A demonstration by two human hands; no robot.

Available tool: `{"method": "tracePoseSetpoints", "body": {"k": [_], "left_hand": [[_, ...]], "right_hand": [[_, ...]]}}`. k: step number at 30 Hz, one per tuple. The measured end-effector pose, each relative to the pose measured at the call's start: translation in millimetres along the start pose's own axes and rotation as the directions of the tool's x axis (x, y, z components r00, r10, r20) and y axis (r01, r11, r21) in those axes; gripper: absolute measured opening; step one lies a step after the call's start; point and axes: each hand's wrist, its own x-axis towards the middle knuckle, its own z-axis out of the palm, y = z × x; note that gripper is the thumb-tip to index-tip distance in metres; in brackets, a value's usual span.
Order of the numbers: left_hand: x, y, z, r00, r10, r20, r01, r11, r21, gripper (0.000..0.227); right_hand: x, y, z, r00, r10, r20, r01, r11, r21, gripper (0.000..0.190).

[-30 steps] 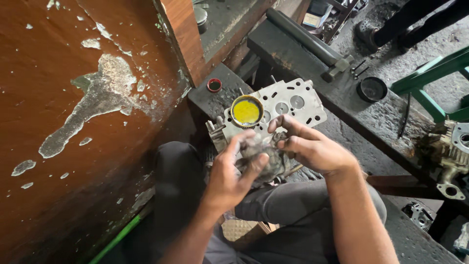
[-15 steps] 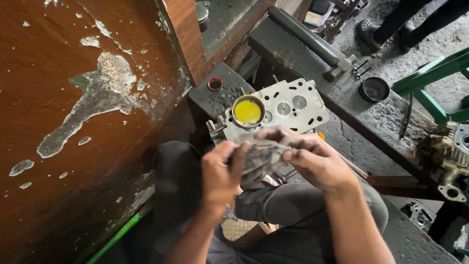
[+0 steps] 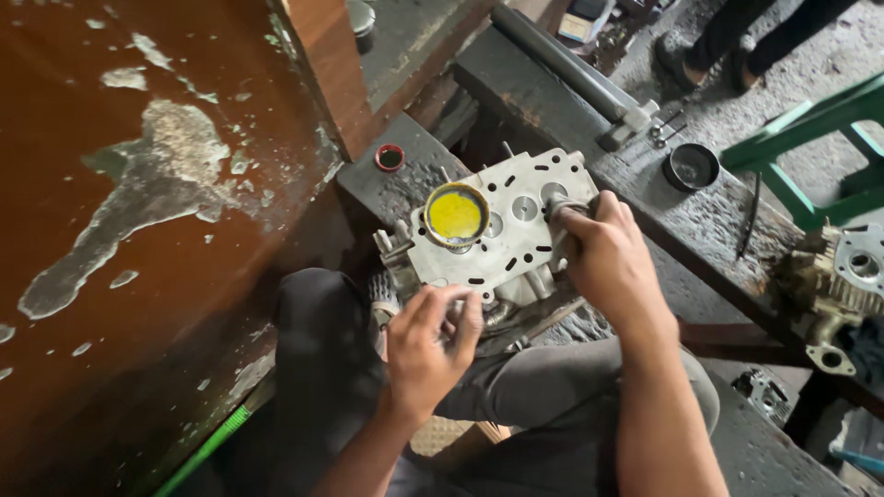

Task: The person works on a disassembled engine cylinder head, using a screwdriver to remove a valve and a rag to clean the components. They then use a small brush to clean the inside of the valve and apply a yellow substance to the cylinder head.

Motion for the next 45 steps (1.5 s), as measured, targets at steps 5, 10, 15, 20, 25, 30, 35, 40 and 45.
{"method": "tracePoseSetpoints", "body": {"k": [5, 10, 15, 20, 25, 30, 35, 40, 45], "left_hand": [[1, 5, -14, 0.964, 0.247, 0.102, -0.237, 0.967, -0.097, 0.011], [-17, 5, -7, 0.801, 0.369, 0.470, -0.280, 0.927, -0.250, 0.022], [-54, -16, 24, 0.705, 0.204, 0.679, -0.165, 0.979, -0.123, 0.022], [-61, -45, 62, 0.804, 0.174, 0.569, -0.176, 0.983, -0.052, 0.015], [-66, -69, 104, 0.837, 0.175, 0.518, -0.162, 0.984, -0.071, 0.015], [-72, -76, 129, 0.873, 0.029, 0.486, -0.102, 0.987, 0.125, 0.028], [-56, -79, 136, 0.893, -0.051, 0.447, -0.147, 0.906, 0.396, 0.028], [-75, -82, 133, 0.857, -0.162, 0.490, -0.079, 0.897, 0.434, 0.018], [-63, -83, 136, 0.902, -0.086, 0.424, -0.131, 0.879, 0.458, 0.019]], "right_hand": [[12, -10, -2, 0.980, 0.149, 0.133, -0.123, 0.974, -0.188, 0.047], [18, -3, -10, 0.955, 0.160, 0.248, -0.117, 0.977, -0.181, 0.053], [16, 3, -2, 0.973, 0.103, 0.209, -0.076, 0.988, -0.133, 0.061], [28, 3, -4, 0.918, 0.301, 0.257, -0.247, 0.943, -0.222, 0.058], [18, 5, -7, 0.937, 0.140, 0.319, -0.094, 0.983, -0.158, 0.057], [10, 2, 0, 0.926, 0.266, 0.269, -0.215, 0.955, -0.205, 0.065], [16, 5, -5, 0.926, 0.263, 0.270, -0.208, 0.954, -0.218, 0.070], [3, 12, 0, 0.974, 0.074, 0.216, -0.031, 0.980, -0.196, 0.076], [14, 11, -1, 0.949, 0.224, 0.223, -0.168, 0.955, -0.244, 0.070]]}}
